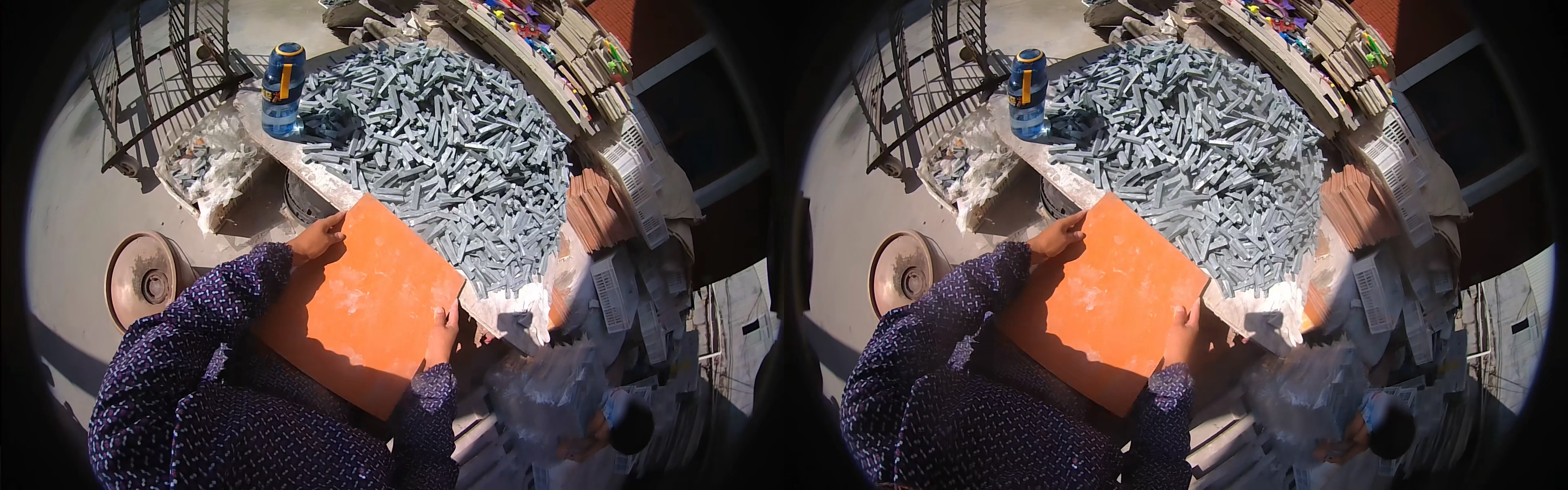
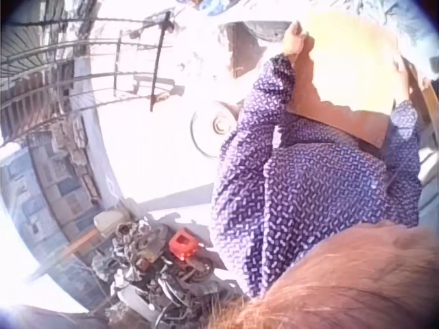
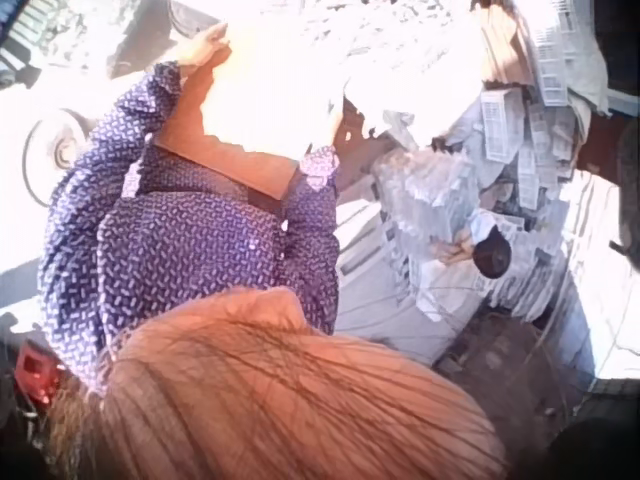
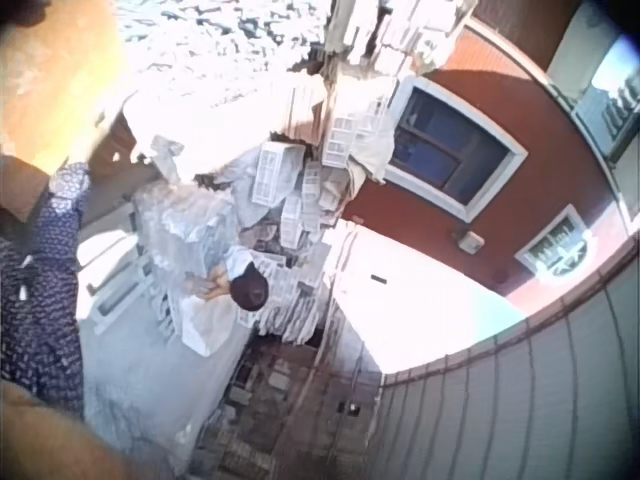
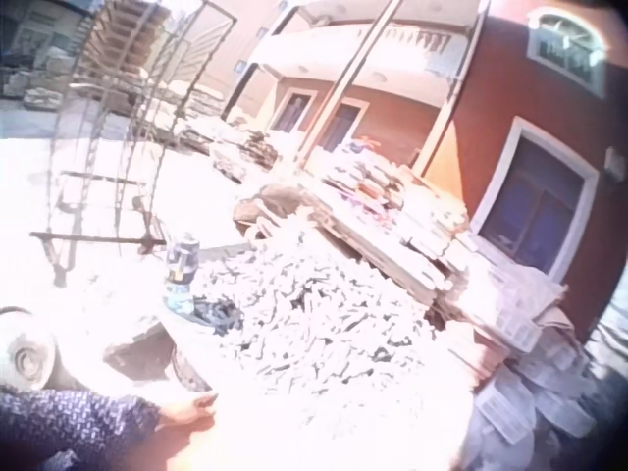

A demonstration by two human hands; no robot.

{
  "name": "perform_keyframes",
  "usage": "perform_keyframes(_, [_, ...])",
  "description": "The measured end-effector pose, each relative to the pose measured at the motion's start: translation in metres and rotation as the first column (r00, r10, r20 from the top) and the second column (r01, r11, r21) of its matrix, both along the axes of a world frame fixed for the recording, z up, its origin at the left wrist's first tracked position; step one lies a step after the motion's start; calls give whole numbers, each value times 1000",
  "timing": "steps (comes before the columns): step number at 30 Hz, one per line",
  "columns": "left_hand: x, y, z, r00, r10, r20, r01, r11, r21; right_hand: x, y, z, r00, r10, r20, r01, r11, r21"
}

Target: The person arranges small gray rectangular tiles by hand on an orange square board in a herringbone pattern. The person picks tiles from a large pile and places them one by one, then flips the board to show the completed pattern.

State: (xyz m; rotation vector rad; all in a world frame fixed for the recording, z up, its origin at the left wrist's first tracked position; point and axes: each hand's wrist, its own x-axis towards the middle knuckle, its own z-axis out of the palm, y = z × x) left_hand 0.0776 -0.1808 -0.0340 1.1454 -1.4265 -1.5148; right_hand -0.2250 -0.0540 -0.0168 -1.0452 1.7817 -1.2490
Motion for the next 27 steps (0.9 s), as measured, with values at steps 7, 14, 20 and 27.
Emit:
perform_keyframes(7, [-3,-3,-2,946,55,318,-1,986,-168,-11,-14,-10,896,41,-442,28,988,149])
perform_keyframes(14, [-38,-61,16,730,264,631,417,560,-716,-28,-88,15,498,185,-847,-277,960,47])
perform_keyframes(20, [-56,-71,10,713,274,646,391,610,-690,-37,-101,-4,446,143,-884,-251,967,30])
perform_keyframes(27, [-50,-46,8,729,270,628,360,630,-689,-16,-77,-4,522,63,-851,-187,982,-42])
